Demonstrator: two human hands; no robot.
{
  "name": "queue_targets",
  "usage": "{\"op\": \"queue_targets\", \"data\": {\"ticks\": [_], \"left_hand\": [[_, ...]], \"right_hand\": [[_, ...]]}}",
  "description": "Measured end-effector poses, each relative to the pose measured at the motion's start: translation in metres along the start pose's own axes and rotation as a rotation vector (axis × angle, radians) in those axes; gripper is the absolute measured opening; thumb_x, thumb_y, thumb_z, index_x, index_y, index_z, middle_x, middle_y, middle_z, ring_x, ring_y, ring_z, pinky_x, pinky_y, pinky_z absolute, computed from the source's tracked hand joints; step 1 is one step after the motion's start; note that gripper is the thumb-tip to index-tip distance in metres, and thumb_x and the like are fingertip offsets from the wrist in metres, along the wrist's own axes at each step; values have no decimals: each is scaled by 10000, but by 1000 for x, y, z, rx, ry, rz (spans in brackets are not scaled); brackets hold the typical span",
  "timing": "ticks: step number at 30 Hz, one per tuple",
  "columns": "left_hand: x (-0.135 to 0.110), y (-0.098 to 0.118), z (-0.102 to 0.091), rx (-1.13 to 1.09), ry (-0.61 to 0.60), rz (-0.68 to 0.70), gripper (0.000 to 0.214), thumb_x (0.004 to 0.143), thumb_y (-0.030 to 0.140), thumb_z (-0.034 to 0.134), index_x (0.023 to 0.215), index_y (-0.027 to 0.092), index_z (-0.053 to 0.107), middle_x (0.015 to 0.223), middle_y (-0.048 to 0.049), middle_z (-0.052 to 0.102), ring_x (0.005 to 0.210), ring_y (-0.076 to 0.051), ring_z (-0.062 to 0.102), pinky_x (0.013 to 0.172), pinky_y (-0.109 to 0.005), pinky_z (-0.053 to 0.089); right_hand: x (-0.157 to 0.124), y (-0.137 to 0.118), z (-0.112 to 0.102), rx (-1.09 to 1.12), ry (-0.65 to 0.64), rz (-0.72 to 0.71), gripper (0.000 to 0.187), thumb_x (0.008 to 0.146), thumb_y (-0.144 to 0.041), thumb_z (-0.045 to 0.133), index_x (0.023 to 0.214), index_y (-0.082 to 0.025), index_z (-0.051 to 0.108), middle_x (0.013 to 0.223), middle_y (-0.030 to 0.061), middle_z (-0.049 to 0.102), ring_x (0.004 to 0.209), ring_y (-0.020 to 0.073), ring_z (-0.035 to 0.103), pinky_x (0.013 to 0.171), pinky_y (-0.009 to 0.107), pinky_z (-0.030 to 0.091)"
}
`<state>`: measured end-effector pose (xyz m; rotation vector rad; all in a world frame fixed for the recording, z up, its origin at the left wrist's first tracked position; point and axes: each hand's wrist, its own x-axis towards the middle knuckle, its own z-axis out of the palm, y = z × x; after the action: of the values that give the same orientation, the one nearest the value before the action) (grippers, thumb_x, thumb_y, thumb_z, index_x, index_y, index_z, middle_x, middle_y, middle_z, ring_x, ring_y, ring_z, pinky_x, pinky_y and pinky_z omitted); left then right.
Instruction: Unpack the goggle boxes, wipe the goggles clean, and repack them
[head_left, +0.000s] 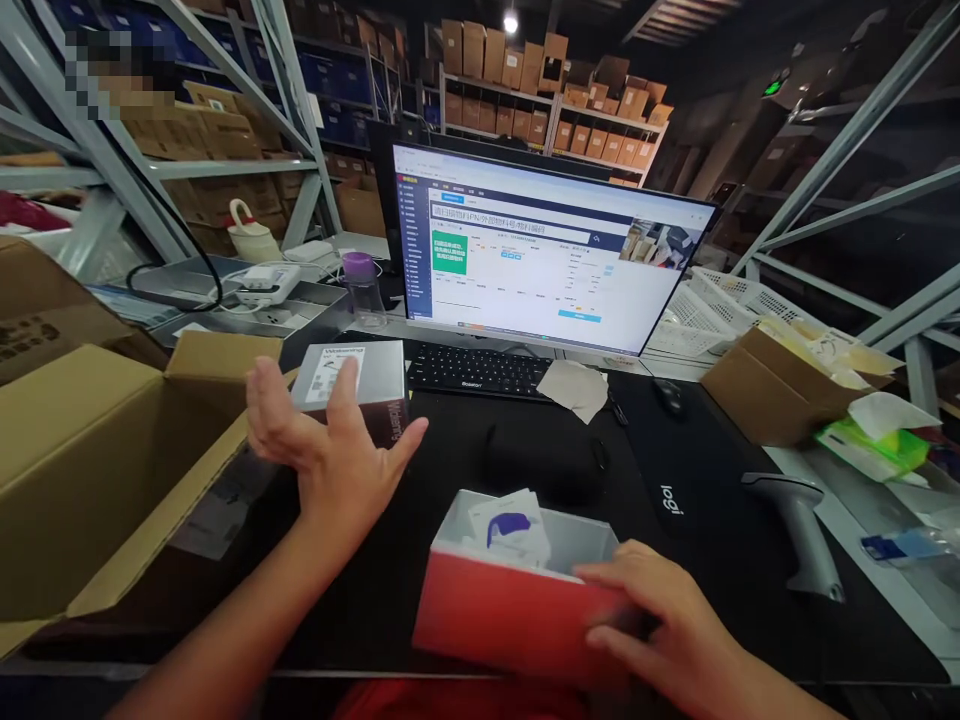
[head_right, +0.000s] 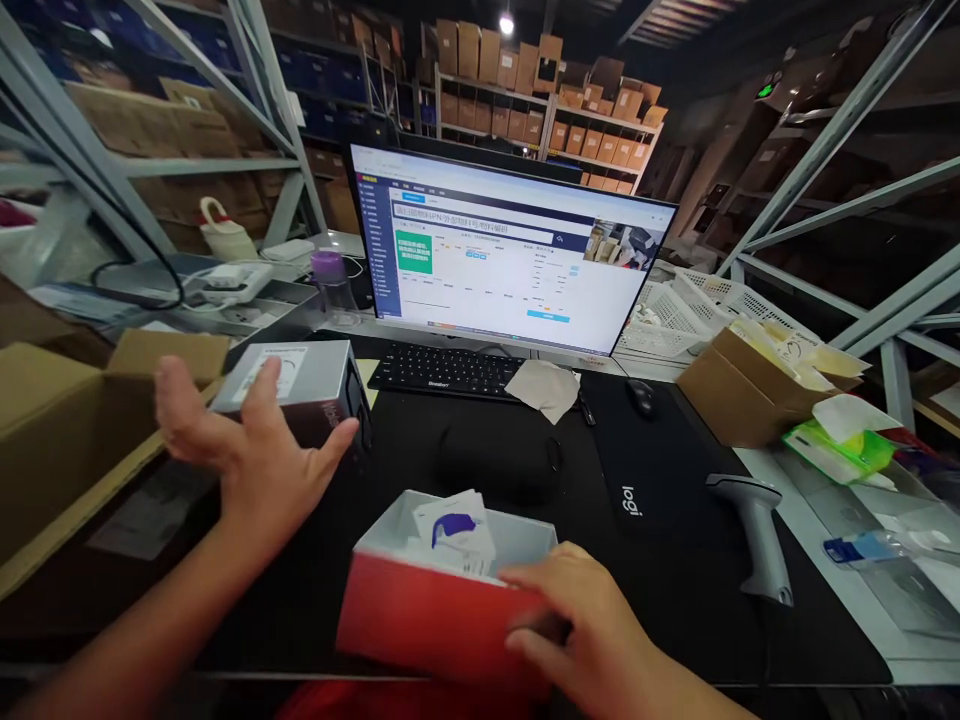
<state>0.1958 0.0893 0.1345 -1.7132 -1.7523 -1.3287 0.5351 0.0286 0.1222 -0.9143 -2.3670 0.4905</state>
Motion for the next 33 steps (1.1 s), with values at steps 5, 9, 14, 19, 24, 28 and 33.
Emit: {"op": "queue_targets", "data": {"ticks": [5, 9, 14, 19, 24, 28, 33], "left_hand": [[-35, 1, -30, -411, -545, 425, 722, 877, 775, 381, 1375, 263, 496, 1589, -124, 277, 1426, -374, 348, 1165, -573, 321], [-71, 3, -34, -408, -828, 512, 354, 802, 454, 750, 1035, 212, 639, 1604, -133, 266, 1470, -383, 270, 1185, -609, 282], [-99, 1, -27, -504, -655, 515, 254, 826, 81, 656, 636, 171, 513, 1572, -84, 349, 1441, -334, 350, 1188, -563, 330], [-107, -1, -27, -514, -630, 485, 483, 842, -8, 468, 1240, 238, 587, 1401, -57, 596, 1366, -222, 483, 1234, -536, 292], [-108, -3, -27, -503, -575, 452, 529, 849, -16, 443, 1284, 258, 565, 1383, -49, 619, 1365, -211, 492, 1222, -538, 316], [-96, 1, -27, -402, -573, 594, 230, 838, 31, 525, 760, 223, 626, 1415, -38, 591, 1326, -224, 523, 1211, -528, 326], [-85, 7, -18, -379, -573, 582, 212, 892, 236, 623, 684, 201, 600, 1353, -110, 612, 1303, -261, 525, 1182, -514, 362]], "right_hand": [[2, -6, 17, -261, 21, -329, 192, 978, -91, 496, 1094, -129, 644, 652, -2, 635, 554, 137, 531, 645, 316, 442], [-2, -1, 25, -337, -20, -394, 251, 987, -54, 454, 1158, -73, 636, 788, 41, 711, 675, 148, 619, 828, 368, 455], [10, 16, -4, -326, 195, -311, 285, 927, -141, 594, 1209, -157, 630, 1044, 82, 728, 958, 197, 670, 978, 408, 449], [43, 65, -33, -336, 29, 113, 766, 826, -289, 730, 1509, -281, 383, 1502, 128, 454, 1381, 318, 434, 1126, 519, 382], [66, 107, -11, -115, -158, 200, 928, 721, -325, 806, 1526, -270, 347, 1558, 131, 328, 1429, 311, 378, 1162, 482, 357], [68, 119, 5, -95, 41, 212, 770, 672, -366, 830, 1370, -213, 544, 1334, 124, 541, 1240, 303, 558, 1089, 475, 436], [55, 136, -10, -63, 254, 420, 653, 620, -462, 827, 1203, -215, 667, 1230, 105, 650, 1140, 336, 617, 1024, 490, 480]]}}
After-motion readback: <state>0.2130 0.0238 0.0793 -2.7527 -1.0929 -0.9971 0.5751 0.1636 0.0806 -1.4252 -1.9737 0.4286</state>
